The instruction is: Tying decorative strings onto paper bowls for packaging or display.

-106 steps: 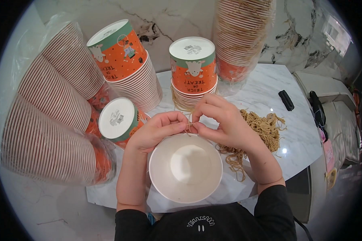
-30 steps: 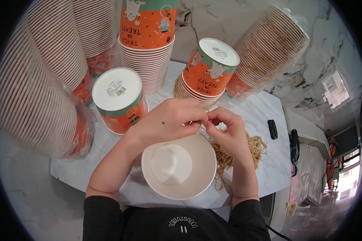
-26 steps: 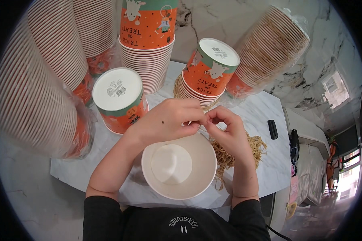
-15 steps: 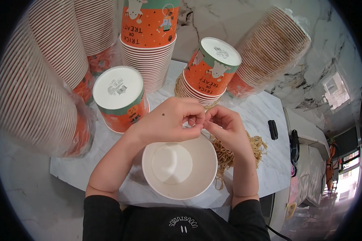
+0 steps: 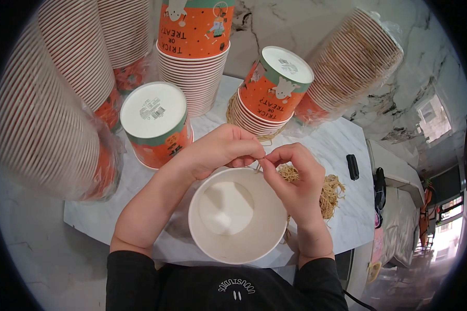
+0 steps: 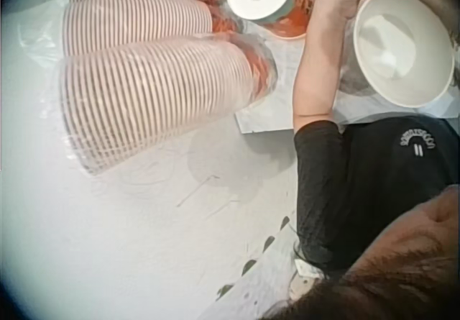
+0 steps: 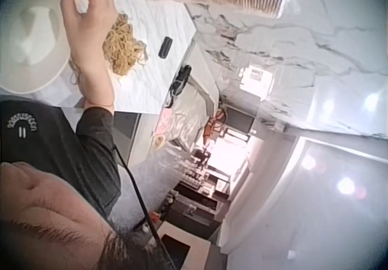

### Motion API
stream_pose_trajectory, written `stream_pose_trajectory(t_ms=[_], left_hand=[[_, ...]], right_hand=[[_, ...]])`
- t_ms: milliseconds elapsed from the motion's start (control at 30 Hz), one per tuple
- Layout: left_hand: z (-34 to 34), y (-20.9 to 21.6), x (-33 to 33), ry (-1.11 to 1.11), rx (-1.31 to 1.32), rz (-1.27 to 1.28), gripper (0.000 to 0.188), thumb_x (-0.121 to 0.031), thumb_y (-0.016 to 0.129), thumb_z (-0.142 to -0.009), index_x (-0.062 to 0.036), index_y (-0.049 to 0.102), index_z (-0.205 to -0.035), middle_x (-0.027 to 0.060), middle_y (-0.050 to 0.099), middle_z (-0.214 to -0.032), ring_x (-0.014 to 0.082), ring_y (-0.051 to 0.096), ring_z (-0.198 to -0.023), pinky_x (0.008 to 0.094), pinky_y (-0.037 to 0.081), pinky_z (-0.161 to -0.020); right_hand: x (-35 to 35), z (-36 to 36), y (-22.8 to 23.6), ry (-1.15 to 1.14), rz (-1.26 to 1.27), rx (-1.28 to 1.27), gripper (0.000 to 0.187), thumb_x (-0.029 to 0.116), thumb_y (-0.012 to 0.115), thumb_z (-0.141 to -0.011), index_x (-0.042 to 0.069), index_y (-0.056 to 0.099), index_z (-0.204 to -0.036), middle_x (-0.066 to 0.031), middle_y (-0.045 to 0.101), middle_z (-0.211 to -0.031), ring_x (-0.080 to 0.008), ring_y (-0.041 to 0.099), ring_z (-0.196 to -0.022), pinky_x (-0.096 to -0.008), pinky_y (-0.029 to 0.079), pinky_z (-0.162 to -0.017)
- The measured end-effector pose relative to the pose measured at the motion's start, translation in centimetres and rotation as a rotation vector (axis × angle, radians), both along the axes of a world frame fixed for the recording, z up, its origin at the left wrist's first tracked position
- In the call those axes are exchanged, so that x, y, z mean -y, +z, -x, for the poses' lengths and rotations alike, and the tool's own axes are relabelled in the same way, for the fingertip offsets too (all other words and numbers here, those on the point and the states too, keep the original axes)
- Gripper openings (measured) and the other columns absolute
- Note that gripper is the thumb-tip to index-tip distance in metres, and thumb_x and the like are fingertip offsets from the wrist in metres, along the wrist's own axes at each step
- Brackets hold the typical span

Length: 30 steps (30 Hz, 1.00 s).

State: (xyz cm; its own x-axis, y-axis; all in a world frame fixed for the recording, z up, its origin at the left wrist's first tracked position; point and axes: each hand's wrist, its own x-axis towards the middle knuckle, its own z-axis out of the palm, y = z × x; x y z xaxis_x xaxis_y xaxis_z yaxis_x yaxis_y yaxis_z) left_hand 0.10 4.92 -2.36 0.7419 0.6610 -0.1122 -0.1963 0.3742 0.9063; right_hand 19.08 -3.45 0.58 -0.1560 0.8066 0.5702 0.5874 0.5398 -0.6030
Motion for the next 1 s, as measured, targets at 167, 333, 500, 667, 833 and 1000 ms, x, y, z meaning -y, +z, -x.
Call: stream_pose_trajectory(t_ms=[167, 333, 500, 667, 833, 1000], left_hand=[[0.3, -0.3, -0.3, -0.009, 0.037, 0.073, 0.012, -0.016, 0.072, -0.093, -0.0036, 0.073, -0.091, -0.0034, 0.064, -0.078, 0.0011, 0.054, -0.064, 0.0155, 0.040, -0.055], [0.6, -0.1, -0.5, -0.048, 0.058, 0.057, 0.010, -0.012, 0.075, -0.091, -0.0029, 0.072, -0.094, -0.0034, 0.066, -0.080, 0.0008, 0.055, -0.066, 0.0155, 0.042, -0.058], [0.7, 0.0, -0.5, -0.089, 0.058, 0.027, 0.012, -0.012, 0.076, -0.089, -0.0025, 0.074, -0.096, -0.0027, 0.070, -0.082, 0.0017, 0.058, -0.068, 0.0166, 0.044, -0.060], [1.0, 0.0, -0.5, -0.098, 0.060, 0.020, 0.014, -0.013, 0.077, -0.088, -0.0026, 0.075, -0.096, -0.0019, 0.070, -0.084, 0.0017, 0.059, -0.071, 0.0169, 0.045, -0.063], [0.6, 0.3, -0.5, -0.035, -0.010, -0.018, 0.016, -0.014, 0.075, -0.089, -0.0014, 0.076, -0.098, -0.0018, 0.069, -0.082, 0.0020, 0.057, -0.068, 0.0173, 0.044, -0.061], [1.4, -0.1, -1.2, -0.019, 0.028, 0.045, 0.016, -0.015, 0.073, -0.092, -0.0012, 0.077, -0.097, -0.0012, 0.065, -0.076, 0.0033, 0.054, -0.061, 0.0176, 0.043, -0.057]], right_hand=[[0.4, 0.2, 0.2, 0.014, -0.015, 0.022, 0.016, -0.002, 0.077, -0.084, 0.001, 0.071, -0.098, -0.0096, 0.070, -0.088, -0.0199, 0.071, -0.080, -0.0301, 0.055, -0.069], [-0.1, -0.6, 0.0, 0.043, -0.070, 0.030, 0.020, -0.003, 0.076, -0.084, 0.001, 0.073, -0.103, -0.0109, 0.072, -0.091, -0.0213, 0.072, -0.083, -0.0303, 0.056, -0.072], [-0.6, -0.9, -0.6, 0.139, 0.285, -0.340, 0.016, -0.001, 0.075, -0.088, -0.002, 0.073, -0.104, -0.0095, 0.075, -0.096, -0.0146, 0.073, -0.088, -0.0276, 0.057, -0.081], [-0.7, -0.6, -0.5, 0.122, 0.325, -0.376, 0.013, 0.000, 0.076, -0.089, -0.002, 0.075, -0.102, -0.0087, 0.076, -0.096, -0.0126, 0.073, -0.088, -0.0268, 0.058, -0.082], [-0.7, -0.9, -0.7, 0.059, 0.212, -0.219, 0.013, -0.001, 0.076, -0.087, -0.001, 0.076, -0.099, -0.0091, 0.075, -0.092, -0.0146, 0.073, -0.082, -0.0269, 0.057, -0.075], [-0.8, -0.1, -0.8, 0.010, -0.085, 0.012, 0.017, -0.004, 0.077, -0.081, 0.001, 0.074, -0.097, -0.0088, 0.071, -0.083, -0.0186, 0.071, -0.073, -0.0281, 0.054, -0.063]])
